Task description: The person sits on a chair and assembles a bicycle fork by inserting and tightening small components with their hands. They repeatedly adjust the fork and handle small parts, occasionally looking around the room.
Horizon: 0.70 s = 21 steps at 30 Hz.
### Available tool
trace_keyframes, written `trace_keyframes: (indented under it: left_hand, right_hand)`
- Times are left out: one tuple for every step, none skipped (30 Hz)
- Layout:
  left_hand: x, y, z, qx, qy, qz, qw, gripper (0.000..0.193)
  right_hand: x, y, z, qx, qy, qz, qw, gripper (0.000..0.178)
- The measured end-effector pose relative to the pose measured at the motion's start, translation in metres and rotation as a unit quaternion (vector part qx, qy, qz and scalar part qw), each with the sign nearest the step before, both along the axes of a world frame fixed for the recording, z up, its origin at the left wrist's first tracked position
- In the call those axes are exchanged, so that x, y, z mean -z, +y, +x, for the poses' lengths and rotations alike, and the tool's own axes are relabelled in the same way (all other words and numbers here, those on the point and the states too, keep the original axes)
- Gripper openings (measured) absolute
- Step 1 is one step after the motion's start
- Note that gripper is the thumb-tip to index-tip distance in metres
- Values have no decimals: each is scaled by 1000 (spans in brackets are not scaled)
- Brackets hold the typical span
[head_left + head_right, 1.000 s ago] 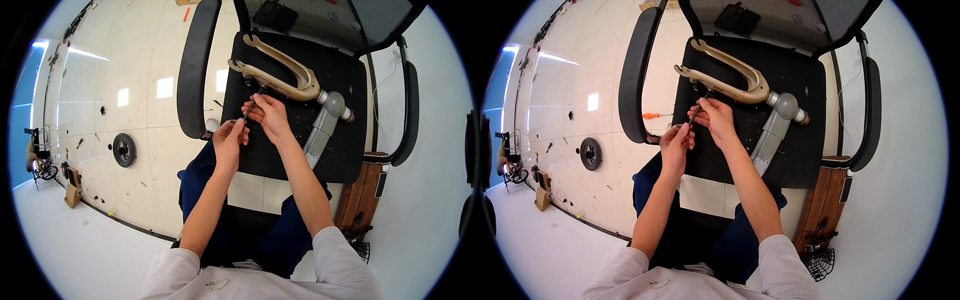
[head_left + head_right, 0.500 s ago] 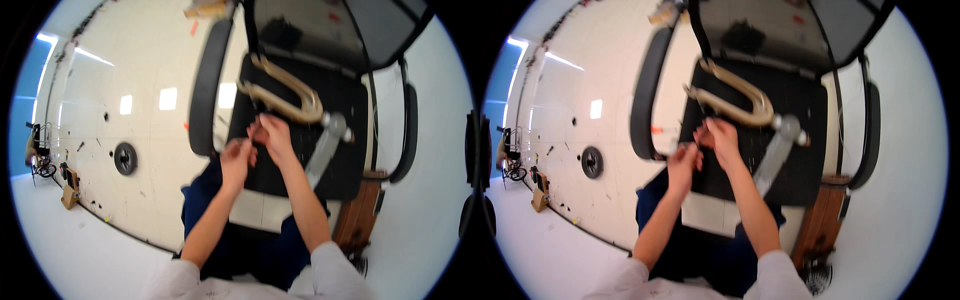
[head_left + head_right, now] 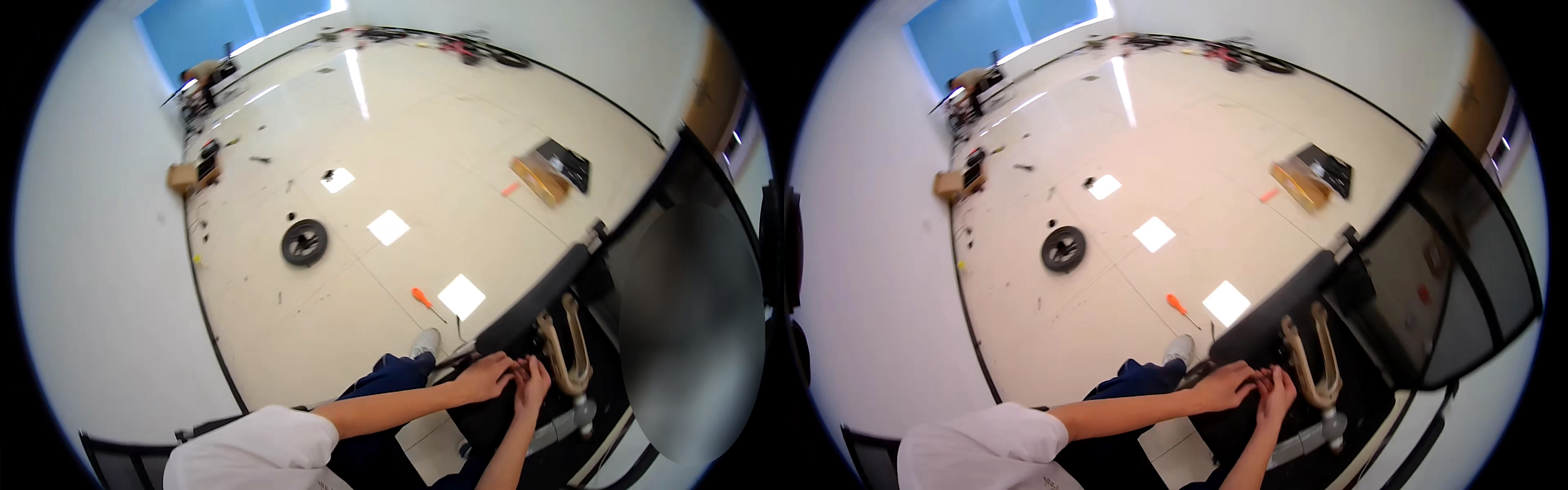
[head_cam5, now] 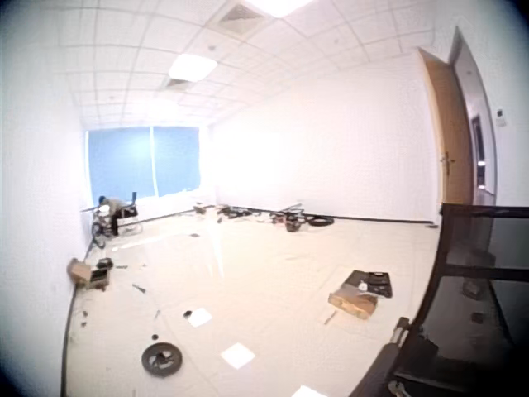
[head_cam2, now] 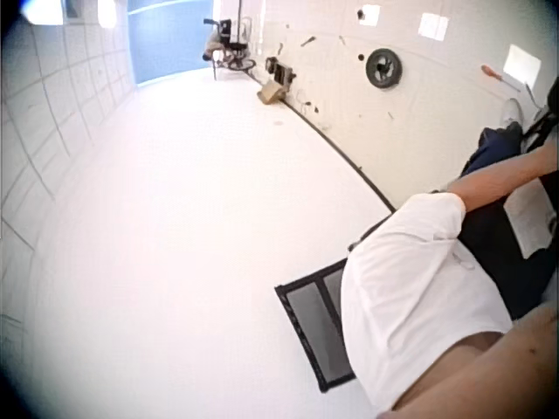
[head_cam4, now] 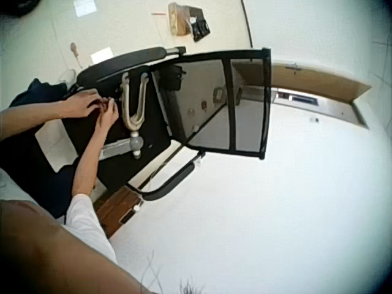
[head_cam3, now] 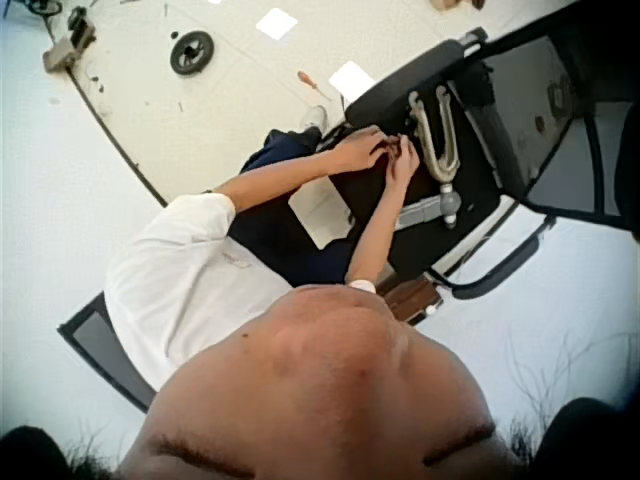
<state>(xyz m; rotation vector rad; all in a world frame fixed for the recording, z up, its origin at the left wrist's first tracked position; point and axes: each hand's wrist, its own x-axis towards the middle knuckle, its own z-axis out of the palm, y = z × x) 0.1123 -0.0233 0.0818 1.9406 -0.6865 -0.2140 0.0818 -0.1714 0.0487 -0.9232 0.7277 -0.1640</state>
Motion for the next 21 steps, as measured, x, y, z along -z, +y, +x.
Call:
trace_keyframes:
  left_hand:
    - [11, 4, 0, 2, -22, 13, 1000, 20]
    - [8, 7, -2, 3, -36, 20, 999, 21]
    - [4, 9, -4, 7, -32, 33, 999, 20]
    - [1, 7, -3, 24, -30, 44, 998, 19]
    - [5, 7, -3, 13, -63, 42, 997, 19]
    - [8, 7, -5, 7, -93, 38, 995, 18]
    - [11, 10, -5, 8, -142, 83, 986, 15]
    - [13, 9, -4, 13, -160, 95, 982, 14]
    - [15, 9, -3, 19, -178, 106, 978, 13]
    - [17, 10, -3, 26, -196, 117, 973, 12]
    - [16, 10, -3, 17, -240, 112, 964, 10]
    - [15, 10, -3, 7, -258, 105, 960, 11]
    - [15, 8, -3, -2, -276, 96, 956, 11]
    - [13, 8, -4, -13, -291, 92, 952, 12]
    - [12, 9, -4, -8, -288, 114, 951, 13]
    - [11, 10, -4, -3, -284, 136, 949, 13]
    - [9, 8, -3, 8, -282, 150, 948, 14]
    - [8, 6, -2, 0, -282, 149, 948, 15]
    - [8, 7, 0, -8, -282, 148, 948, 16]
    - [8, 6, -1, -13, -280, 146, 949, 17]
    - [4, 4, -3, -9, -280, 155, 947, 20]
  right_hand:
    - [2, 1, 1, -18, -2, -21, 1000, 20]
    - [6, 0, 1, -28, -2, -37, 999, 20]
    - [12, -3, 0, -39, 2, -43, 998, 20]
    - [13, -8, -1, -36, 6, -49, 998, 21]
    - [15, -8, 1, -36, -4, -47, 998, 21]
    - [13, -7, 0, -32, -10, -46, 998, 22]
    - [11, -4, -1, -35, -1, -50, 998, 22]
    - [11, -8, -1, -34, -2, -42, 999, 20]
    - [12, -9, -1, -30, -2, -41, 999, 20]
    - [13, -9, -1, -26, -2, -40, 999, 21]
    - [13, -10, 0, -24, -5, -32, 999, 21]
    - [14, -11, 0, -20, -7, -25, 999, 22]
    - [15, -12, 0, -15, -10, -18, 1000, 22]
    - [17, -12, 0, -17, -19, -5, 1000, 22]
    - [19, -11, 0, -18, -28, 8, 999, 22]
    - [21, -10, 0, -19, -37, 22, 999, 23]
    - [18, -12, -3, -18, -32, 25, 999, 23]
    - [19, -13, -2, -16, -34, 28, 999, 23]
    - [22, -13, 1, -14, -35, 31, 999, 23]
    - [24, -15, 1, -10, -34, 33, 999, 23]
    - [21, -17, -2, -14, -25, 31, 999, 22]
